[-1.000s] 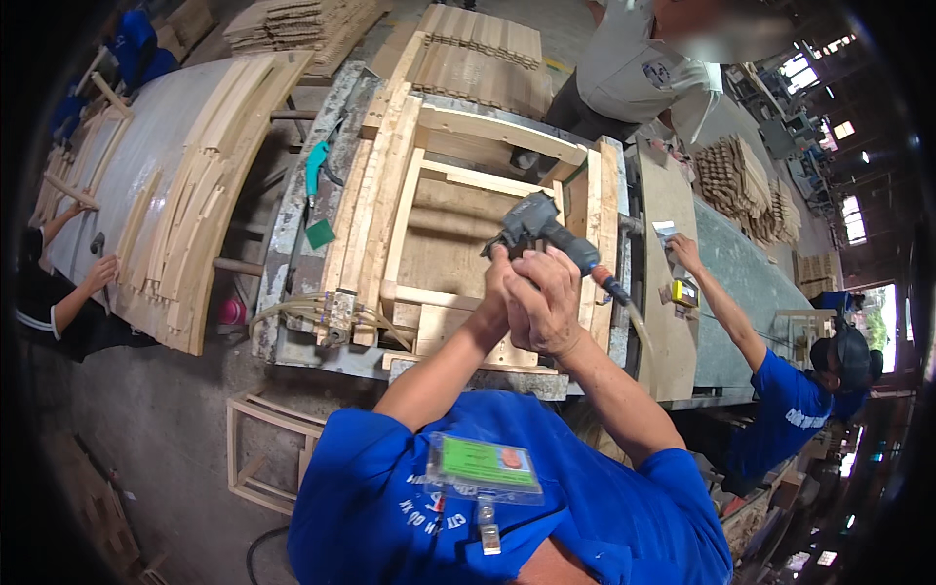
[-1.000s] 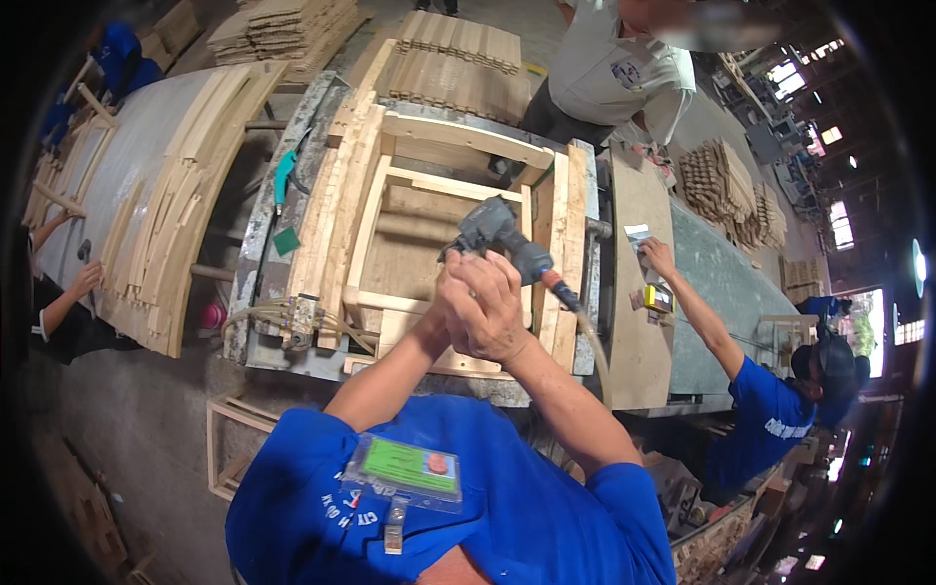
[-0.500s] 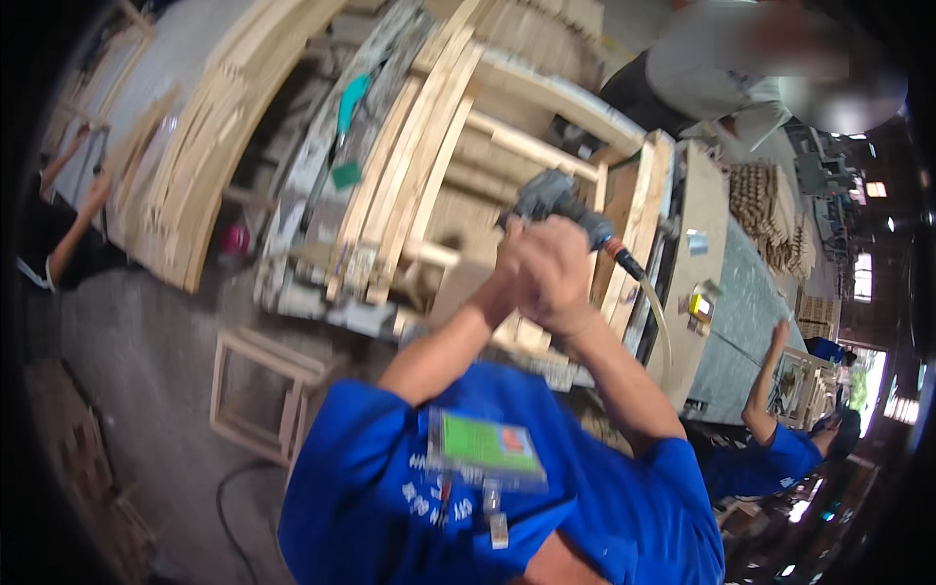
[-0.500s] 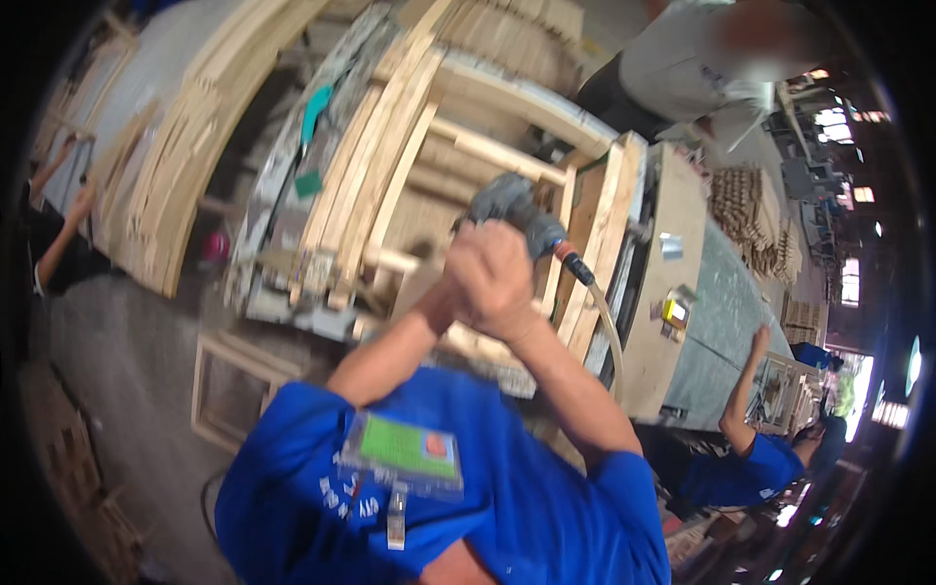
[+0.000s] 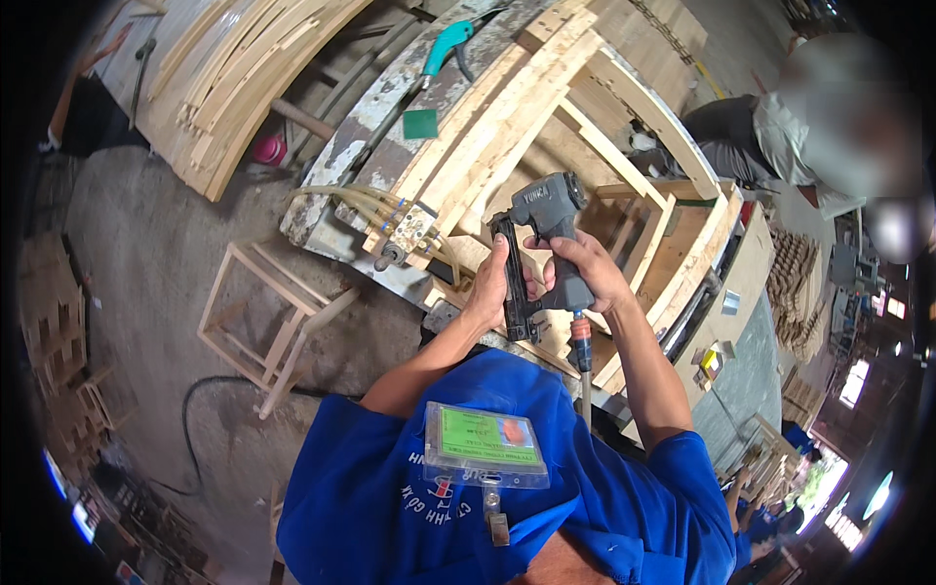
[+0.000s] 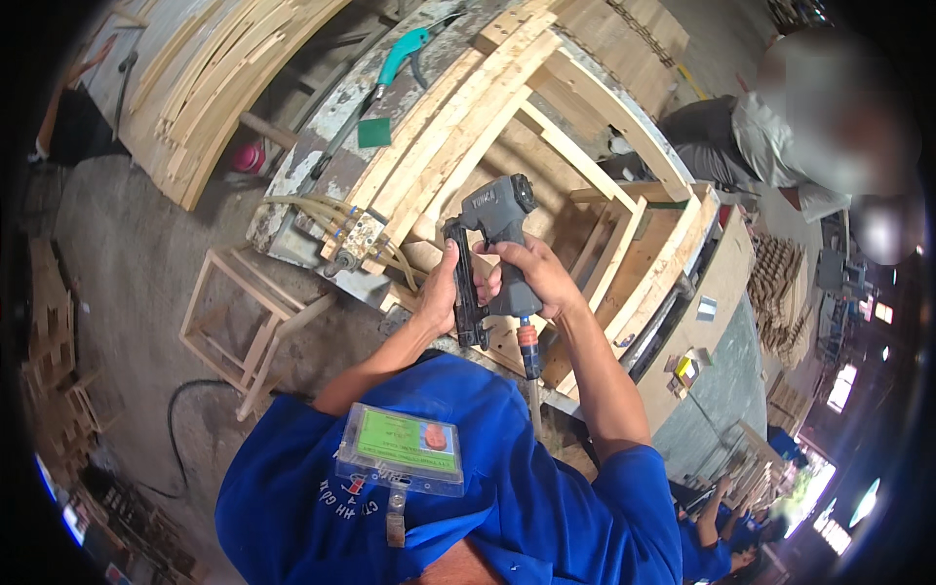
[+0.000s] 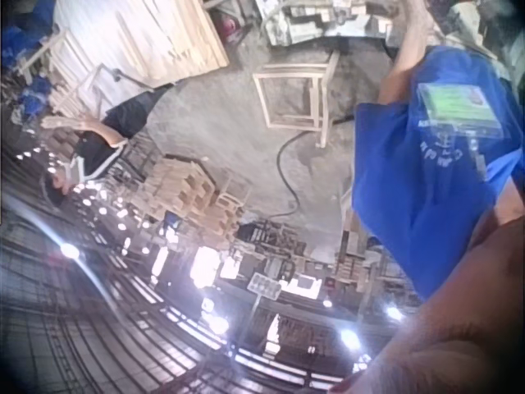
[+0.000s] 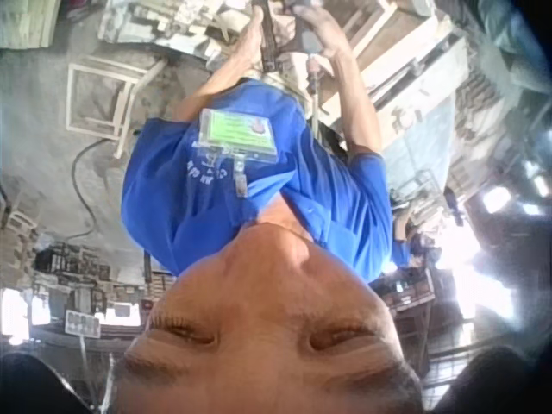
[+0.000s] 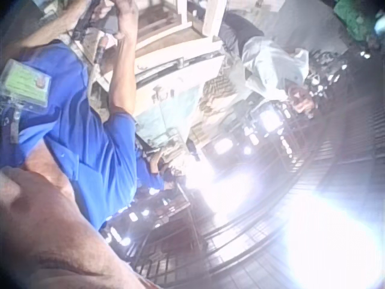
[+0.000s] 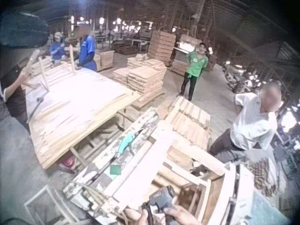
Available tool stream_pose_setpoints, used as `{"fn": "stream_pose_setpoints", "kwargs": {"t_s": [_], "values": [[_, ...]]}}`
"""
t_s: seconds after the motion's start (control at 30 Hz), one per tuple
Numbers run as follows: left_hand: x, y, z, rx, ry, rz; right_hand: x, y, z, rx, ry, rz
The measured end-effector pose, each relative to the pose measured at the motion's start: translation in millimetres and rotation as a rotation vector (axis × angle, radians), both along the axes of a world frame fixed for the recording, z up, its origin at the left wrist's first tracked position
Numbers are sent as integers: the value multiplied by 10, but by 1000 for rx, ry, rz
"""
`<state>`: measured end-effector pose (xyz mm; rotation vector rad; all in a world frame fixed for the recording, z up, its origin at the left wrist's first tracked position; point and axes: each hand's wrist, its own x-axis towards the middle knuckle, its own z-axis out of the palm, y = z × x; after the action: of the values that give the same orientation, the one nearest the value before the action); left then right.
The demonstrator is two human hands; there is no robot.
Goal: The person assembles a wooden chair frame by aligning legs and crossbars on a workbench and securing them with a pneumatic nail gun. The person repeatedly lifts, positions, and fastens the frame components, then places the completed frame on a nearby stack.
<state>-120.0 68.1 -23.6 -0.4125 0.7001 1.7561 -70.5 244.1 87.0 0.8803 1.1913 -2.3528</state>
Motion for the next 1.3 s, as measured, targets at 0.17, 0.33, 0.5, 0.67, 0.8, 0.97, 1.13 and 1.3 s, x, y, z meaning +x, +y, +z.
{"fn": "stream_pose_setpoints", "kwargs": {"t_s": [0.17,0.33,0.5,0.67,0.8,0.97,1.13,1.3], "values": [[19,-50,24,-150,244,69,-25,-363,-108,329,136,154],[2,-22,8,-197,261,109,-55,-390,-114,467,117,223],[42,-6,10,-193,296,165,-115,-418,7,469,94,251],[66,-17,-6,-196,304,170,-160,-478,82,482,92,268],[69,15,-46,-249,265,161,-156,-531,34,526,89,286],[-27,154,32,-151,259,121,-181,-331,132,499,79,155],[-363,979,-190,-312,676,-33,-445,547,-24,478,70,-133],[-1007,1879,-544,-384,828,-150,-960,1291,-345,474,109,-426]]}}
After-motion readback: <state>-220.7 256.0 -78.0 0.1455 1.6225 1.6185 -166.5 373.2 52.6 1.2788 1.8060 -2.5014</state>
